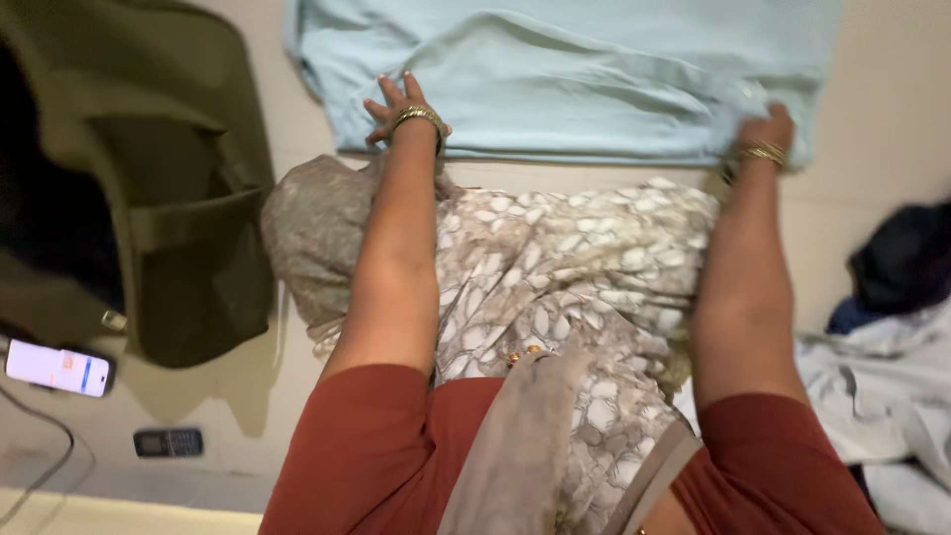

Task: The person folds a light blue shirt by hand on the floor. They smooth the fabric, fold the sides inward, and then fold the shirt in half multiple times to create a compact bundle.

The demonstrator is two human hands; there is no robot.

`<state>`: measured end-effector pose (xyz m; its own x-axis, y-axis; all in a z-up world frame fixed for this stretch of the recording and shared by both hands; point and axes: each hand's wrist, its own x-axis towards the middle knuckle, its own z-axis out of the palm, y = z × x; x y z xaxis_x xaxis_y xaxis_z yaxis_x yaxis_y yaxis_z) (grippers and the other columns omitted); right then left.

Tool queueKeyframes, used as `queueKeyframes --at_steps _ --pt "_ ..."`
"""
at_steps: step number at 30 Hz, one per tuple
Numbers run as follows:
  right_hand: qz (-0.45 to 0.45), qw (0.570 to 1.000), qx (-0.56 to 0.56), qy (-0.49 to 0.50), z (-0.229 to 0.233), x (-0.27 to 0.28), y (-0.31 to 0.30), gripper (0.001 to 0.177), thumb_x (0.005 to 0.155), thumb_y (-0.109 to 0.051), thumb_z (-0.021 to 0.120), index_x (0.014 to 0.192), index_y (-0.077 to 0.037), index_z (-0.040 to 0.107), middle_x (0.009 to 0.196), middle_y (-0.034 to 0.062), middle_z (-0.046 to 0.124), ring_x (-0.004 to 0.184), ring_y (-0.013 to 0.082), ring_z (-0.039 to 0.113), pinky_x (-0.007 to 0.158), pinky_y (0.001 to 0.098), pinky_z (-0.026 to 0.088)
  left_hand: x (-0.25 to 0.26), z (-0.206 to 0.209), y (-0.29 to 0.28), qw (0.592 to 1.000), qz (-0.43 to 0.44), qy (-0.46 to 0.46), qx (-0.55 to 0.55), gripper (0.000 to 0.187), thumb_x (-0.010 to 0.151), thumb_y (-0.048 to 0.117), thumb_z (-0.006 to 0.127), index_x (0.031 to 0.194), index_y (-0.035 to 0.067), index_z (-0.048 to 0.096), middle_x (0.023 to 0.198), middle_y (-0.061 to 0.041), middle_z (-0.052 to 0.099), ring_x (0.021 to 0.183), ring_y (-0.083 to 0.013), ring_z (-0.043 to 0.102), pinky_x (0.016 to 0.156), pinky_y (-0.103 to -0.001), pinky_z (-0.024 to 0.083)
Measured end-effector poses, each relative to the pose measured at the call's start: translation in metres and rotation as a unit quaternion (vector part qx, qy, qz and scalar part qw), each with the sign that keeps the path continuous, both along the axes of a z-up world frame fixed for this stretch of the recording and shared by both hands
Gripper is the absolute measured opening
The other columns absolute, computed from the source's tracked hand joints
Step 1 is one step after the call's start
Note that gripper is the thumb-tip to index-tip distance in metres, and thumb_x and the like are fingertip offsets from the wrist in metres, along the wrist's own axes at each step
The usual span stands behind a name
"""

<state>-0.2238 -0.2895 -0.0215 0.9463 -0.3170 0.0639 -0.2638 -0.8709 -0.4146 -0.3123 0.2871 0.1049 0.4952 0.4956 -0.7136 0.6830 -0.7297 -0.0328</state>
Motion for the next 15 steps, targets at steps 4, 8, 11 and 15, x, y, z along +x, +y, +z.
queueKeyframes --at_steps 4,8,11,15 --pt "-0.252 0.944 0.151 0.148 0.017 -0.003 -0.029 0.035 0.087 -0.011 0.059 0.120 0.001 0.064 0.122 0.0191 0.071 0.115 0.0296 0.073 0.096 0.0472 0.057 0.013 -0.018 0.032 0.997 0.078 -0.001 0.007 0.123 0.078 0.041 0.087 0.166 0.037 0.001 0.172 -0.013 -0.013 0.156 -0.0467 0.005 0.111 -0.077 0.031" --pt "-0.287 0.949 -0.085 0.100 0.039 -0.013 0.003 0.040 0.076 -0.019 0.069 0.116 -0.019 0.067 0.128 0.0150 0.058 0.119 0.0412 0.055 0.091 0.0617 0.045 0.022 -0.040 0.053 0.998 -0.019 0.011 0.064 0.122 0.080 0.039 0.086 0.164 0.030 -0.002 0.170 -0.018 -0.010 0.154 -0.0527 0.002 0.109 -0.079 0.028" --pt "0.011 0.988 -0.149 -0.049 0.040 -0.011 0.022 0.033 0.088 -0.015 0.073 0.120 -0.009 0.068 0.127 0.0162 0.063 0.122 0.0367 0.058 0.106 0.0505 0.048 0.028 -0.045 0.061 0.998 -0.012 -0.008 0.062 0.109 0.085 0.045 0.078 0.162 0.033 0.001 0.169 -0.017 -0.004 0.153 -0.0533 0.008 0.111 -0.079 0.026" --pt "0.002 0.983 -0.126 0.131 0.032 -0.008 0.052 0.033 0.088 -0.021 0.071 0.119 -0.011 0.066 0.128 0.0206 0.056 0.116 0.0424 0.056 0.092 0.0525 0.050 0.030 -0.027 0.065 0.997 -0.007 0.045 0.060 0.122 0.075 0.042 0.090 0.166 0.025 0.011 0.168 -0.023 0.015 0.146 -0.0532 0.033 0.114 -0.067 0.031"
